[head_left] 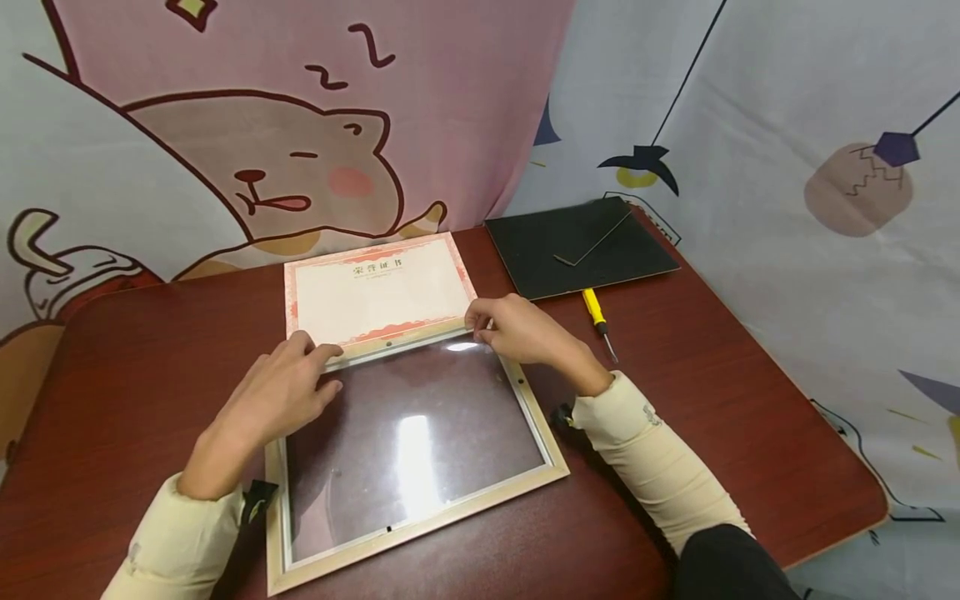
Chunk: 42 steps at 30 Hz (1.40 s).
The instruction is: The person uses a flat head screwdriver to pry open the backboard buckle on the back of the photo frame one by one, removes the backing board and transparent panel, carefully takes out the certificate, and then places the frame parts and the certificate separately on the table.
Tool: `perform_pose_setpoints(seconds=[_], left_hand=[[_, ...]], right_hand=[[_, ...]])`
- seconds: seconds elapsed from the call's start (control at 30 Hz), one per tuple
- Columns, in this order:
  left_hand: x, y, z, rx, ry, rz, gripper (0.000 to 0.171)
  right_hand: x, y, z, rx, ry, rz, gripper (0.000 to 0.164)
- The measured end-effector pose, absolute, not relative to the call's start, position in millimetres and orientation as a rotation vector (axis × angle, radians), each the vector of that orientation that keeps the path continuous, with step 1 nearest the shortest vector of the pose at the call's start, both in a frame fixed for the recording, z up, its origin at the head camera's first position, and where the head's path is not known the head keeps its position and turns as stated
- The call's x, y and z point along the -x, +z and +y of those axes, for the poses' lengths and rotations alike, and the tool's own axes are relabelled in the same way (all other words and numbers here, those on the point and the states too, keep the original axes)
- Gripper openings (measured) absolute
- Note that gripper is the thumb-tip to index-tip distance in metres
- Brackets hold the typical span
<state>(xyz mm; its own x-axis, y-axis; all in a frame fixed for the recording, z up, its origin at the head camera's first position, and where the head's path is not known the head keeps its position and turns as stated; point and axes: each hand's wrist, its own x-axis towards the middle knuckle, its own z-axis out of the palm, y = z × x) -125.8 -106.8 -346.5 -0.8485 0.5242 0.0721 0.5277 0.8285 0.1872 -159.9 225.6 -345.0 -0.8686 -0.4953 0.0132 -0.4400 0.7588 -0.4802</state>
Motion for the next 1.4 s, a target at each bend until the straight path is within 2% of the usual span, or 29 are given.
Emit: perform_pose_setpoints(seconds=[0.57, 0.8, 0.87, 1.4], left_hand=[[126.3, -344.2, -106.4, 0.865, -0.294, -2.982, 0.040], [126.5, -337.1, -105.5, 0.817, -0.498, -2.959, 0.015], [126.3, -335.4, -104.7, 0.799, -0.564, -2.938, 0.012], [123.3, -328.6, -106.0, 0.803, -0.659, -2.826, 0.016]], right_hand=[[159.2, -340.4, 229.5, 0.789, -0.847, 2.805, 0.015], [156.8, -329.2, 236.0, 0.818, -1.036, 2.693, 0.014], [156.0, -326.2, 238.2, 0.809, -1.095, 2.665, 0.013], [151.1, -313.6, 244.8, 0.844, -1.250, 2.580, 0.013]])
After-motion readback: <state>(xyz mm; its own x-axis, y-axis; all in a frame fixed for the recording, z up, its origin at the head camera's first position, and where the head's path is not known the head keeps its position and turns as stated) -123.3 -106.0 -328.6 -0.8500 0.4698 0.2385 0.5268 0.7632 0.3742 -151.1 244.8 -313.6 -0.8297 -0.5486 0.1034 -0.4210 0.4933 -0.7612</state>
